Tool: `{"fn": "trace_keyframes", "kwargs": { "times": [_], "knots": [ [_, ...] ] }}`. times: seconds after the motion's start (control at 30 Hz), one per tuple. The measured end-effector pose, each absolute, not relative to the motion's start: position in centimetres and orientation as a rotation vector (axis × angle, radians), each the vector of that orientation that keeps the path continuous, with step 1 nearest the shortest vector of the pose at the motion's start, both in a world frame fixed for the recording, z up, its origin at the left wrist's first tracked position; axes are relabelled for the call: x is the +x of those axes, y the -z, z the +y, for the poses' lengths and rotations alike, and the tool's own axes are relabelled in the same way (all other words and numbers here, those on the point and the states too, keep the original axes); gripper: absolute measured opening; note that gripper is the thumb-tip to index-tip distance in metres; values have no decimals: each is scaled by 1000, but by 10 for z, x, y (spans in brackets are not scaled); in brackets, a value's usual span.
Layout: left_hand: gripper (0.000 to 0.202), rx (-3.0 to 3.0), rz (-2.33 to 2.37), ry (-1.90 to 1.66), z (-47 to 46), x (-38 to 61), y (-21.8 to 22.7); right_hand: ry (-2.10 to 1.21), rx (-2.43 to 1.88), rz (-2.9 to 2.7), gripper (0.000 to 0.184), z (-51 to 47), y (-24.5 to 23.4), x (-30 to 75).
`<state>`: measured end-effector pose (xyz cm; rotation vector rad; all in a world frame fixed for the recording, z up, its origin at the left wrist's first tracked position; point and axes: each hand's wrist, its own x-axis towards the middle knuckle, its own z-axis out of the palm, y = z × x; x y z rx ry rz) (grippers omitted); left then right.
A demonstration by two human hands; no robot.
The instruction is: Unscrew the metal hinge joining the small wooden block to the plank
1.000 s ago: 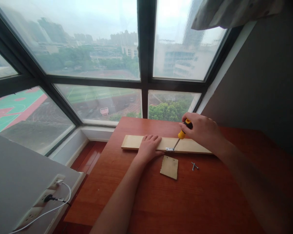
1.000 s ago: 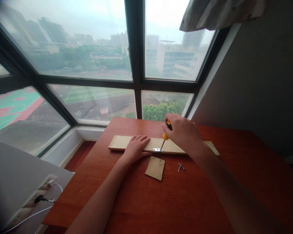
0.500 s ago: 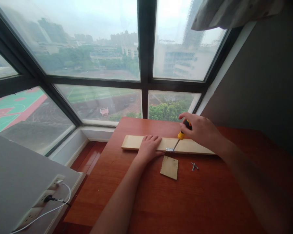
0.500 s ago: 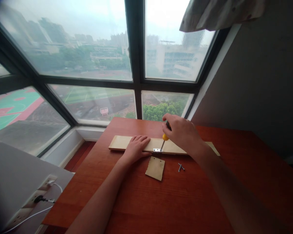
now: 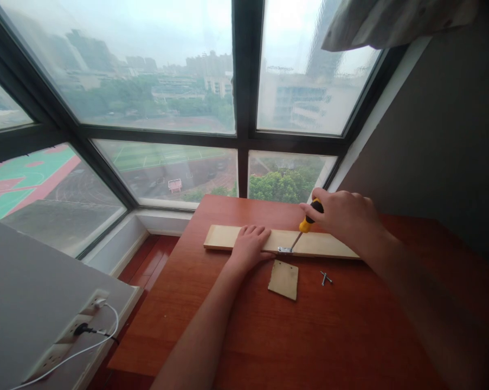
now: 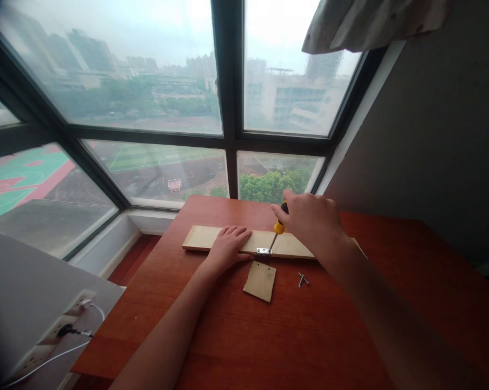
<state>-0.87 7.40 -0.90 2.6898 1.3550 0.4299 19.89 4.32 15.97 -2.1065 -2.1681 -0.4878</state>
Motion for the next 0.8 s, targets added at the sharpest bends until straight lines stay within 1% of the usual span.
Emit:
{"fn": "trace_keyframes", "kwargs": {
  "times": [0.1, 0.13, 0.23, 0.27, 0.37, 0.47, 0.53, 0.6, 0.7, 0.8],
  "knots": [
    [65, 2687, 1356, -442, 74, -8, 9, 253, -1873, -2315, 29, 44, -163, 202],
    [64, 2686, 1356, -444, 74, -8, 9, 164, -1777, -2363, 28, 44, -164, 204],
    [63, 2674, 1367, -437, 73, -8, 8, 46, -1651, -2417, 45, 41, -165, 207],
    [63, 2670, 1371, -433, 73, -8, 8, 68, -1670, -2409, 47, 40, -165, 207],
    [64, 2666, 1370, -422, 73, -8, 8, 267, -1838, -2327, 36, 36, -164, 204],
    [64, 2668, 1373, -420, 74, -8, 9, 493, -2026, -2236, 47, 35, -163, 199],
    [65, 2676, 1373, -432, 74, -8, 10, 540, -2067, -2220, 47, 36, -163, 198],
    [65, 2684, 1365, -439, 75, -8, 11, 455, -2009, -2256, 40, 38, -164, 200],
    [65, 2683, 1367, -423, 75, -8, 11, 213, -1820, -2336, 29, 39, -165, 205],
    [64, 2676, 1372, -419, 75, -8, 11, 32, -1689, -2400, 34, 38, -165, 210]
  ]
}}
